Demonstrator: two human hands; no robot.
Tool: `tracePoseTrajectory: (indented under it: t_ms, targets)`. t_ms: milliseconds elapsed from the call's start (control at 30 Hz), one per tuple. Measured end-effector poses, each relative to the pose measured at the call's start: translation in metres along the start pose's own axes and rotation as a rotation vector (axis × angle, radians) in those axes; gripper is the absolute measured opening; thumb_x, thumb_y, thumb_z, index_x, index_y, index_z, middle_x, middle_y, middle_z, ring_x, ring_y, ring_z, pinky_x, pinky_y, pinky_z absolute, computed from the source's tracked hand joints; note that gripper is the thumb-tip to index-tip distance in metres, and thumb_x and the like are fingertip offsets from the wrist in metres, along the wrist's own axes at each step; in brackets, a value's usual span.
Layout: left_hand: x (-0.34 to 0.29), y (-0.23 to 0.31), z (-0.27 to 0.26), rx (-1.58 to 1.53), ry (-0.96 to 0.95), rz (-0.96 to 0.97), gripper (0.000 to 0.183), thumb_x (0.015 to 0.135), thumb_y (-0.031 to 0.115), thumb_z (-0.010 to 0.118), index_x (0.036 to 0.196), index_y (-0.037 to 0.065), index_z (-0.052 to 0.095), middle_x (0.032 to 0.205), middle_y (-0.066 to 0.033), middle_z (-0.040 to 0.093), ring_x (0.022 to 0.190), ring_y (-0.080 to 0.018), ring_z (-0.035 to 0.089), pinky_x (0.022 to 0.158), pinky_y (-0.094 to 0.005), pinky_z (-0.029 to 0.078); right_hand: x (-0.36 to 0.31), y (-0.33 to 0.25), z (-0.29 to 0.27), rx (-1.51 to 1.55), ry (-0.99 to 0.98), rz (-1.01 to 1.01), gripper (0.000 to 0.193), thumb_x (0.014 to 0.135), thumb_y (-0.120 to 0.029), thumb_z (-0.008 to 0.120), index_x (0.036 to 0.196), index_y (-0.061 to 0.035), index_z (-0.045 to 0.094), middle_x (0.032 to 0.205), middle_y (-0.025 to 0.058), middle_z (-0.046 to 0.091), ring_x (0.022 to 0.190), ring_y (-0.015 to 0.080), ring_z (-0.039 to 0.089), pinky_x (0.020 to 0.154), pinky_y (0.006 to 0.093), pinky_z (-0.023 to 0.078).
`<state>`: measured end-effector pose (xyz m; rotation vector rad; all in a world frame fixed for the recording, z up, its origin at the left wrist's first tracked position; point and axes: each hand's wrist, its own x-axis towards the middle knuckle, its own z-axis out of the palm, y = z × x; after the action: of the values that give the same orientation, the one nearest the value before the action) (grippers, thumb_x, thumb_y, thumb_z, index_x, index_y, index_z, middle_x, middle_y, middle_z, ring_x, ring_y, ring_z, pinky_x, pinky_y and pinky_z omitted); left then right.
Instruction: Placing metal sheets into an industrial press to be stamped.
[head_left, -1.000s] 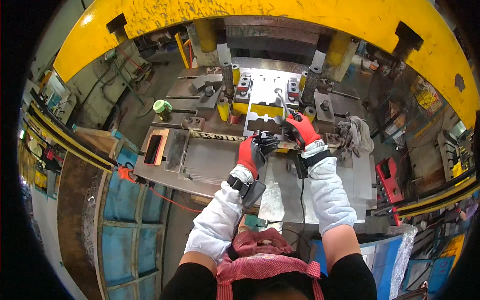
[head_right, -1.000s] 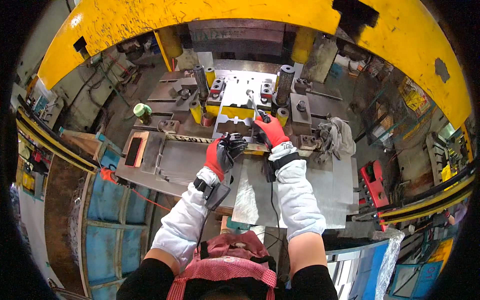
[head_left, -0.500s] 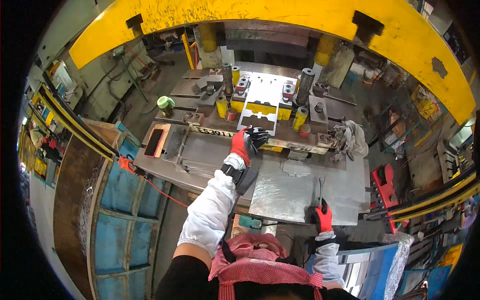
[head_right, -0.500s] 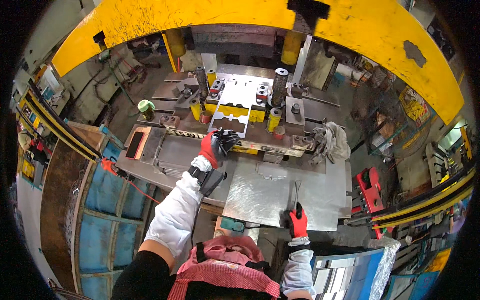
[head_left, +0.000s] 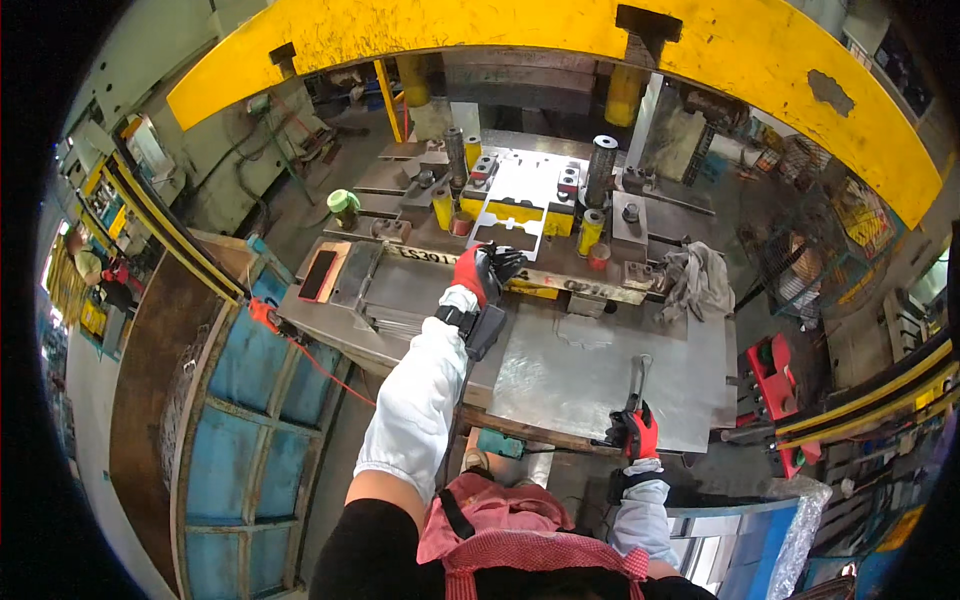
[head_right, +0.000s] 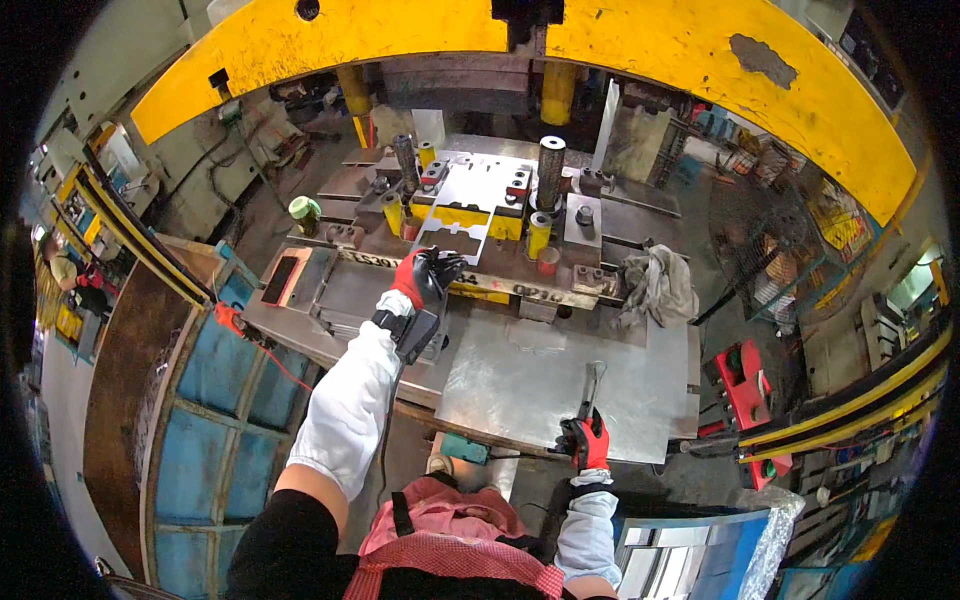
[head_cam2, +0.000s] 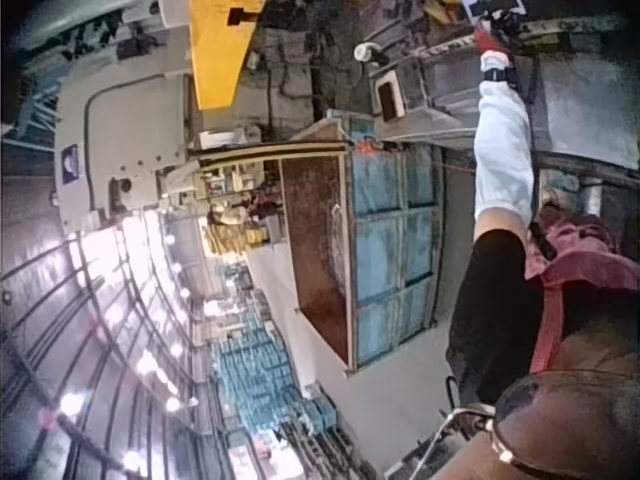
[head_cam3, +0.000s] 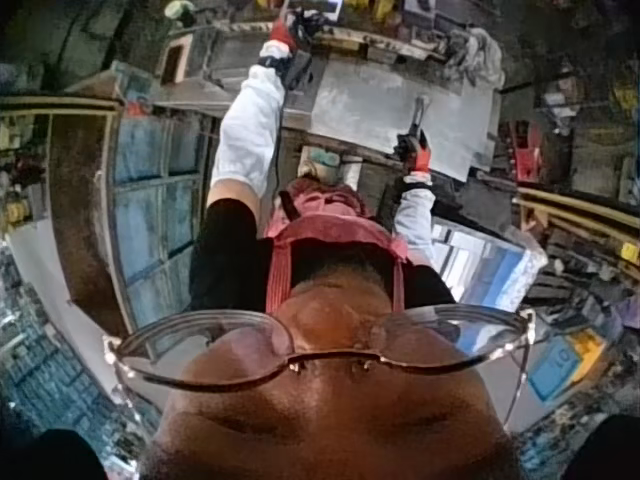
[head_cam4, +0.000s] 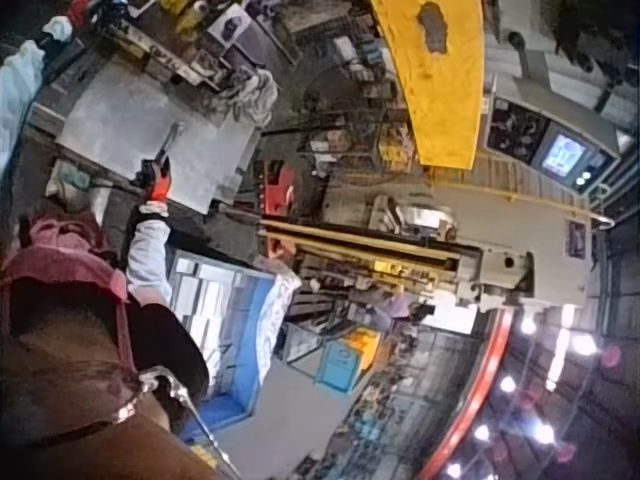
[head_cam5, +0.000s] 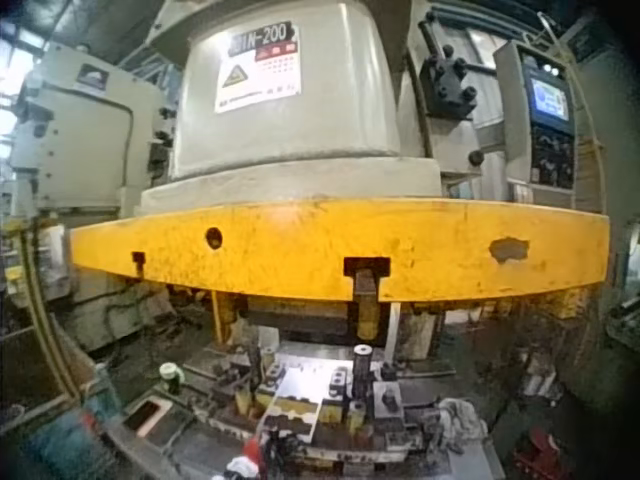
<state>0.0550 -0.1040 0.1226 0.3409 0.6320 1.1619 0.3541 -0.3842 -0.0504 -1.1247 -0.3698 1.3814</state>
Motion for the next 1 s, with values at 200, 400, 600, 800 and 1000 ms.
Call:
tracePoseTrajectory:
  t_ms: [200,400,600,800,1000]
  targets:
    - [-0.001,0.003,0.006,0.029,0.011,-0.041,0.033,0.09,0.017,0.035,0.102,-0.01,0.05,0.1,-0.0233,0.059,0.092,-0.0324,0.059,0.084,-0.0377,0.049,-0.01,-0.011,0.002,0.012,-0.004,-0.039,0.017,0.081,-0.012,0.056,0.092,-0.0054,0.046,0.075,0.0151,0.061,0.052,0.0238,0.057,0.045,0.0364,0.048]
    - [0.011,0.008,-0.024,0.378,-0.238,0.129,0.033,0.089,0.015,0.035,0.104,-0.01,0.049,0.103,-0.0242,0.057,0.095,-0.0329,0.058,0.086,-0.0377,0.048,-0.018,-0.017,0.021,-0.004,0.003,-0.045,0.018,0.082,-0.011,0.055,0.097,-0.0075,0.044,0.074,0.0116,0.06,0.052,0.0192,0.057,0.047,0.0342,0.05]
    - [0.004,0.002,0.001,0.019,-0.032,-0.044,0.036,0.091,0.017,0.031,0.104,-0.012,0.048,0.104,-0.0249,0.057,0.096,-0.032,0.058,0.086,-0.0364,0.048,0.0,0.0,-0.005,-0.035,0.021,-0.01,0.041,0.08,-0.009,0.055,0.119,-0.0086,0.041,0.075,0.0122,0.059,0.051,0.0225,0.056,0.045,0.0363,0.05]
    - [0.004,0.003,-0.006,0.01,-0.074,-0.007,0.034,0.089,0.02,0.036,0.098,-0.012,0.047,0.1,-0.0276,0.057,0.093,-0.0375,0.058,0.083,-0.0416,0.05,-0.011,-0.006,0.009,-0.007,-0.013,-0.069,0.019,0.081,-0.012,0.056,0.097,-0.0068,0.046,0.074,0.0123,0.06,0.051,0.0204,0.055,0.045,0.035,0.048]
    - [0.027,-0.005,-0.037,0.091,-0.136,0.145,0.033,0.089,0.018,0.036,0.099,-0.011,0.046,0.099,-0.028,0.057,0.091,-0.0364,0.059,0.082,-0.0395,0.05,-0.014,-0.01,0.018,0.018,-0.04,-0.082,0.02,0.081,-0.01,0.055,0.098,-0.0071,0.046,0.075,0.0119,0.06,0.052,0.0195,0.057,0.044,0.0332,0.048]
